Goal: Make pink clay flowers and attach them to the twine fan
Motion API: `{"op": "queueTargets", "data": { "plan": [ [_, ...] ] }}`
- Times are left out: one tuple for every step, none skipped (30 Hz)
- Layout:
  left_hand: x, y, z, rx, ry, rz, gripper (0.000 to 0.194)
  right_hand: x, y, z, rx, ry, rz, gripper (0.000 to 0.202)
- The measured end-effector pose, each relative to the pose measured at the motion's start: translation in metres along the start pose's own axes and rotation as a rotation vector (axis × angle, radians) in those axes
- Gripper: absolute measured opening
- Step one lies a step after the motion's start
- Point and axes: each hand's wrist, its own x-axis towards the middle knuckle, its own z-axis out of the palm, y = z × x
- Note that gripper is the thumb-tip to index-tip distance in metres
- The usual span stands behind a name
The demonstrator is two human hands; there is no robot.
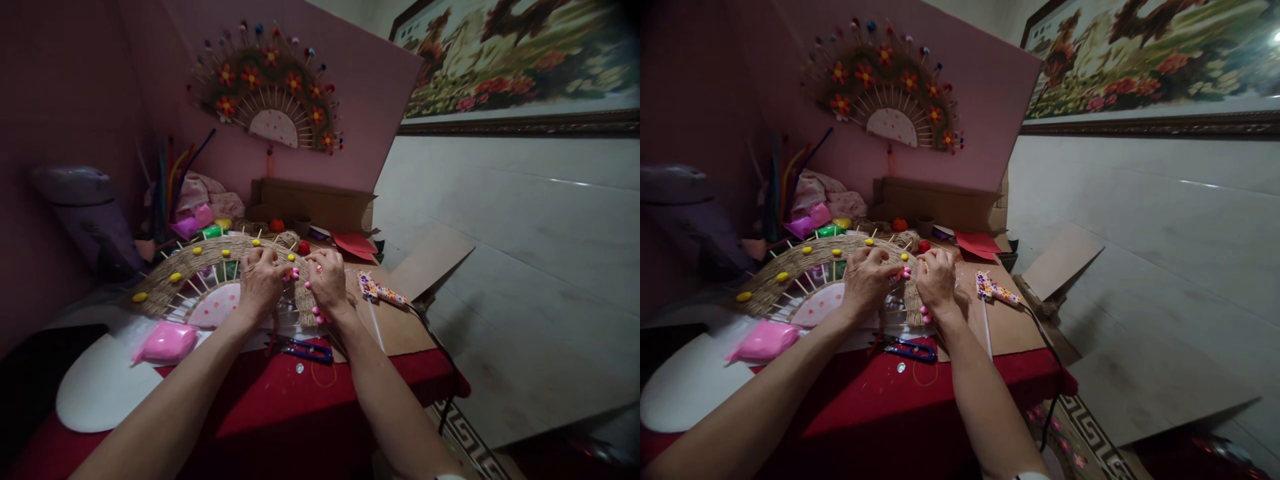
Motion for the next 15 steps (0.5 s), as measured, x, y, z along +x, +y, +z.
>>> {"op": "queueTargets", "data": {
  "plan": [
    [-0.0001, 0.0001, 0.0002, -0.003, -0.004, 0.001, 0.017, 0.0, 0.0002, 0.0001, 0.001, 0.001, 0.002, 0.022],
    [-0.0001, 0.0001, 0.0004, -0.005, -0.005, -0.001, 0.017, -0.0001, 0.0004, 0.0002, 0.001, 0.001, 0.002, 0.022],
    [-0.0001, 0.0, 0.0005, -0.006, -0.004, -0.003, 0.018, -0.0001, 0.0007, 0.0003, 0.001, -0.001, 0.0, 0.022],
    [-0.0001, -0.0003, 0.0004, -0.008, -0.001, -0.004, 0.018, -0.0002, 0.0009, 0.0004, 0.0, -0.003, -0.002, 0.022],
    [-0.0002, -0.0006, 0.0, -0.011, 0.006, -0.005, 0.019, -0.0003, 0.0011, 0.0004, 0.0, -0.004, -0.002, 0.022],
    [-0.0003, -0.0009, -0.0006, -0.017, 0.018, -0.008, 0.02, -0.0004, 0.0012, 0.0004, -0.001, -0.004, -0.002, 0.022],
    [-0.0006, -0.0012, -0.0013, -0.027, 0.032, -0.014, 0.023, -0.0004, 0.0013, 0.0004, -0.002, -0.004, -0.001, 0.022],
    [-0.001, -0.0015, -0.0021, -0.044, 0.051, -0.026, 0.027, -0.0004, 0.0013, 0.0004, -0.002, -0.004, -0.001, 0.022],
    [-0.0015, -0.0015, -0.0028, -0.068, 0.073, -0.044, 0.03, -0.0004, 0.0013, 0.0003, -0.002, -0.003, -0.001, 0.022],
    [-0.0022, -0.0014, -0.0032, -0.098, 0.094, -0.062, 0.032, -0.0004, 0.0014, 0.0003, -0.002, -0.002, -0.002, 0.022],
    [-0.0029, -0.0009, -0.0035, -0.129, 0.11, -0.079, 0.03, -0.0003, 0.0014, 0.0003, -0.001, 0.0, -0.002, 0.022],
    [-0.0036, -0.0003, -0.0034, -0.154, 0.121, -0.093, 0.026, -0.0002, 0.0015, 0.0003, -0.002, 0.002, -0.001, 0.022],
    [-0.0042, 0.0005, -0.0031, -0.171, 0.126, -0.104, 0.021, -0.0001, 0.0016, 0.0004, -0.005, 0.003, -0.001, 0.021],
    [-0.0049, 0.0014, -0.0027, -0.177, 0.122, -0.112, 0.017, 0.0, 0.0017, 0.0005, -0.009, 0.004, -0.002, 0.021],
    [-0.0054, 0.0022, -0.002, -0.174, 0.112, -0.116, 0.014, 0.0001, 0.0019, 0.0007, -0.014, 0.005, -0.003, 0.02]
  ]
}}
